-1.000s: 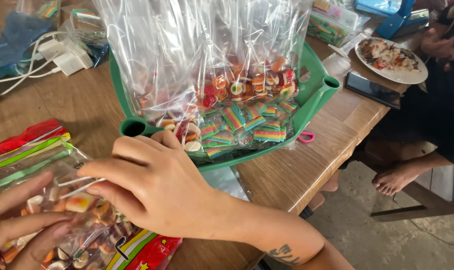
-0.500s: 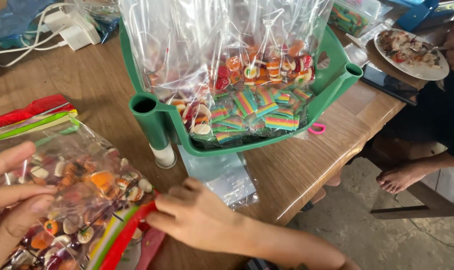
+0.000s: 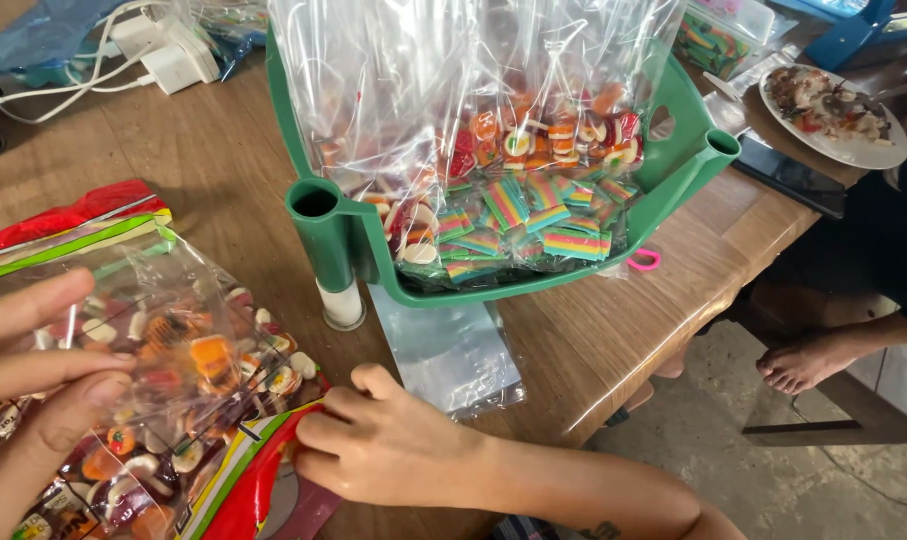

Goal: Packaging various types of candies into small plastic bags

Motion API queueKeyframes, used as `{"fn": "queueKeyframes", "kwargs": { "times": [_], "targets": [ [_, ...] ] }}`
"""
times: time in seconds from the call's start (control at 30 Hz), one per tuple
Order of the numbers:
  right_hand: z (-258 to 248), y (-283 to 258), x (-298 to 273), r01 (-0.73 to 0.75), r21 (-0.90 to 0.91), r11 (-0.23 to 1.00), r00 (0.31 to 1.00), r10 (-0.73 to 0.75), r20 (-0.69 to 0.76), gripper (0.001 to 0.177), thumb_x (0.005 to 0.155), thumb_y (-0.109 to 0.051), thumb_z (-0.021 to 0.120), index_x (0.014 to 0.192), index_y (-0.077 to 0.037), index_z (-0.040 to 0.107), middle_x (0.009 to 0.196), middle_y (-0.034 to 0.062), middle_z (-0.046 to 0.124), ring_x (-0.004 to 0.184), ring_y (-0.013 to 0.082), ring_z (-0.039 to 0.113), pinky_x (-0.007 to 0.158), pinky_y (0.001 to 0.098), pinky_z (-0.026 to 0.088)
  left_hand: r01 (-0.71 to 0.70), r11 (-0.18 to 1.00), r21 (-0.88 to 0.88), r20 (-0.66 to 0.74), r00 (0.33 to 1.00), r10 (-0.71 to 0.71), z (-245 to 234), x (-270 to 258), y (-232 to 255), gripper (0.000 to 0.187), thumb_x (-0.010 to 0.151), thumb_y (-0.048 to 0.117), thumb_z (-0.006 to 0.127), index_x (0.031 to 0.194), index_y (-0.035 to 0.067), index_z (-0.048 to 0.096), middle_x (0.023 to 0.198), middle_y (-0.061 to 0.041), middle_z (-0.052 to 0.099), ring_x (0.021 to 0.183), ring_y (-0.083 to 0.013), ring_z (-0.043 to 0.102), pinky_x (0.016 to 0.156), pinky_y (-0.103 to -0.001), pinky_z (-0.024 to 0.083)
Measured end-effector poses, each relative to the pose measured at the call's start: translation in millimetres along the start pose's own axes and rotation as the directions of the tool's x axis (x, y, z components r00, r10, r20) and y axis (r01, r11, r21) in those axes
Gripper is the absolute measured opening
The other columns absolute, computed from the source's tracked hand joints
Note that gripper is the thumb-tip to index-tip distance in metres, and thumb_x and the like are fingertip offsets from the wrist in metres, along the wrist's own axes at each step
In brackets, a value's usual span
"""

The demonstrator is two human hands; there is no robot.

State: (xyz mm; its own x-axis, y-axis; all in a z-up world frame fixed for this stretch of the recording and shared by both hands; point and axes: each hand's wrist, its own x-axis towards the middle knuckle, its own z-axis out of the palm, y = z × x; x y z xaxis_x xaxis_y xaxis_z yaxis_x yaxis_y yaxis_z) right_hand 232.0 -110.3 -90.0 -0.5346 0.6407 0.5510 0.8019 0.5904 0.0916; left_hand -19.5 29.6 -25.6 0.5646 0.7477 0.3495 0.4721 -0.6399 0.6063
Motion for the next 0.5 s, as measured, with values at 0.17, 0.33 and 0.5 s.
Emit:
{"fn": "queueKeyframes", "kwargs": {
  "times": [0.17,0.33,0.5],
  "targets": [
    [0,1,-4,-0.018,0.055,0.998,0.996,0.023,-0.091,0.016,0.106,-0.009,0.066,0.095,-0.020,0.070,0.084,-0.0019,0.052,0.074,0.0185,0.053,0.084,0.0378,0.034,-0.049,0.998,0.037,-0.058,0.997,0.051,0,-5,32,0.021,0.086,0.009,0.067,0.106,0.009,0.075,0.158,-0.014,0.059,0.132,-0.0239,0.059,0.121,-0.039,0.042],
    [-39,17,0,-0.127,0.426,0.896,0.986,0.160,-0.044,0.011,0.109,-0.026,0.060,0.109,-0.021,0.069,0.088,-0.0007,0.049,0.079,0.0179,0.054,0.083,0.0390,0.027,-0.099,0.994,0.045,-0.102,0.989,0.103,1,0,58,0.018,0.088,0.005,0.067,0.105,0.005,0.075,0.152,-0.017,0.062,0.130,-0.0260,0.061,0.119,-0.041,0.045],
    [-79,38,37,-0.236,0.639,0.732,0.914,0.390,-0.110,0.009,0.104,-0.024,0.066,0.110,-0.021,0.072,0.086,-0.0009,0.057,0.080,0.0167,0.050,0.086,0.0356,0.032,-0.130,0.988,0.083,-0.127,0.982,0.140,4,0,57,0.015,0.086,0.010,0.071,0.100,0.011,0.077,0.146,-0.014,0.068,0.122,-0.0230,0.063,0.114,-0.037,0.044]
  ]
}}
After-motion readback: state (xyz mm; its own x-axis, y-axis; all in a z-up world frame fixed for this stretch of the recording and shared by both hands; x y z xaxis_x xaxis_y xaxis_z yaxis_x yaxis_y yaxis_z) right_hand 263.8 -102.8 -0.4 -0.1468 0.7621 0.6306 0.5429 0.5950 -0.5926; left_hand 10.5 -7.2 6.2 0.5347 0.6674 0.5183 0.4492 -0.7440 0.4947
